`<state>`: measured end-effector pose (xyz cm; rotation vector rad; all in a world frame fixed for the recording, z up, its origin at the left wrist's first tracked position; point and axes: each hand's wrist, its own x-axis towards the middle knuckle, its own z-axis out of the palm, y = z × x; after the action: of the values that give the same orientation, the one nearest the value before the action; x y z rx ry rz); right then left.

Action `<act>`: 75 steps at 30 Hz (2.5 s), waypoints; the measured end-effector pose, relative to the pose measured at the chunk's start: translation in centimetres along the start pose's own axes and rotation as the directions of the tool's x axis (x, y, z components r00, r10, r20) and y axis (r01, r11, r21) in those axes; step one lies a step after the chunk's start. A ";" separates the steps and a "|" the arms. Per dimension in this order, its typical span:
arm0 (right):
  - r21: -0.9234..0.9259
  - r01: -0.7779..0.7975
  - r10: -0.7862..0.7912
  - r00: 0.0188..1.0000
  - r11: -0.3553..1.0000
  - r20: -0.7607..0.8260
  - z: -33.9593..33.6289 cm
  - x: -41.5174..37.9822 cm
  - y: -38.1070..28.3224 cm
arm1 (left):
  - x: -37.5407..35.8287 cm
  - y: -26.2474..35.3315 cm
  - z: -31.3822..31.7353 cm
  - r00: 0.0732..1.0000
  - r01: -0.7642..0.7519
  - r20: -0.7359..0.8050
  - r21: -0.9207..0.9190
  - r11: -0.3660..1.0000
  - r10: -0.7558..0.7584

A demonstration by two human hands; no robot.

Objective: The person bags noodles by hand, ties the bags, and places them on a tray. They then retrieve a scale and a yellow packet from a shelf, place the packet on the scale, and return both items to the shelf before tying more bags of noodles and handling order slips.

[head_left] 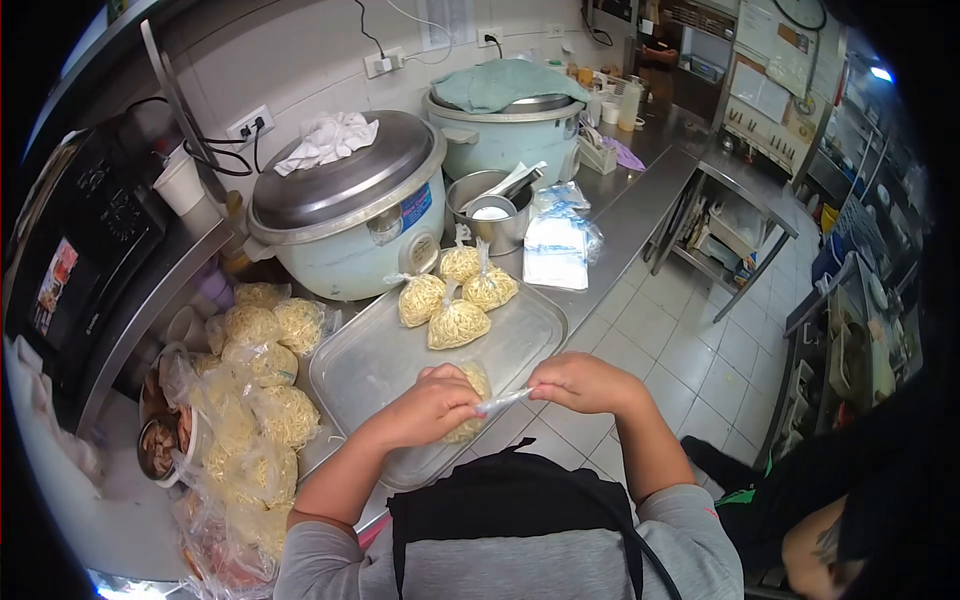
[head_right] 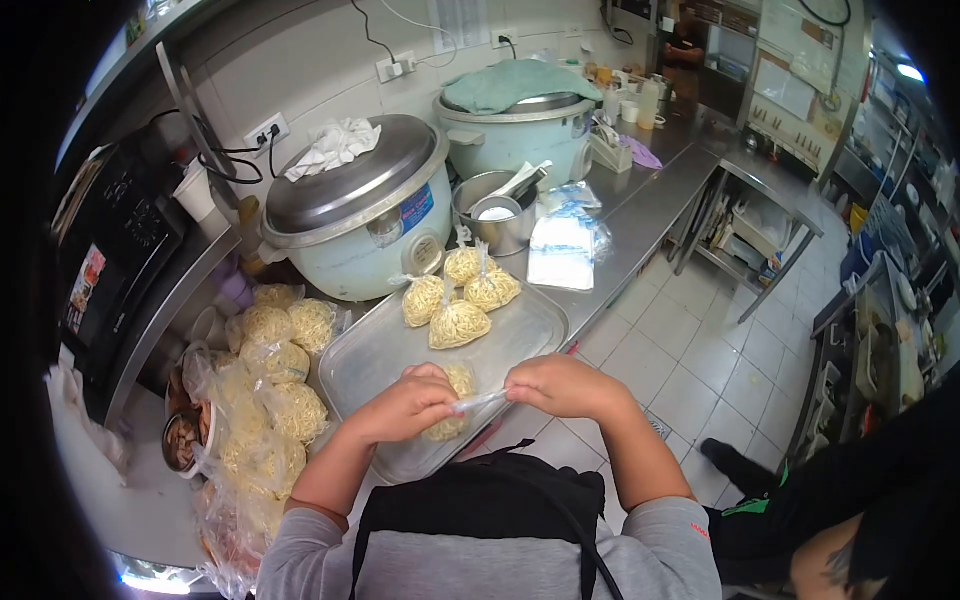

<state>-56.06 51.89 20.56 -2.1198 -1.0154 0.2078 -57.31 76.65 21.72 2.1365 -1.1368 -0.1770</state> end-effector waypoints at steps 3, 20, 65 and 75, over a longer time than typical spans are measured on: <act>0.504 -0.043 0.075 0.996 0.863 -0.044 0.7 1.4 3.0 | 2.2 0.5 -0.1 0.979 0.006 -0.200 -0.136 0.991 -0.033; -0.010 -0.171 0.135 0.809 0.985 -0.572 10.8 9.5 4.0 | 2.5 -9.7 5.8 0.490 0.072 -0.694 -0.570 0.818 -0.527; -0.069 0.004 -0.022 0.965 0.998 -0.262 13.9 8.8 5.5 | -3.8 -14.6 8.9 0.829 0.111 -0.107 -0.930 0.351 -0.549; 0.162 -0.055 0.119 0.899 0.985 -0.421 15.0 8.4 5.3 | -4.3 -14.6 10.4 0.796 0.125 -0.220 -0.852 0.509 -0.564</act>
<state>-53.79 64.44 7.81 -1.9582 -0.6234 -0.1385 -54.39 79.98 3.88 1.3891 -0.1737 -0.2748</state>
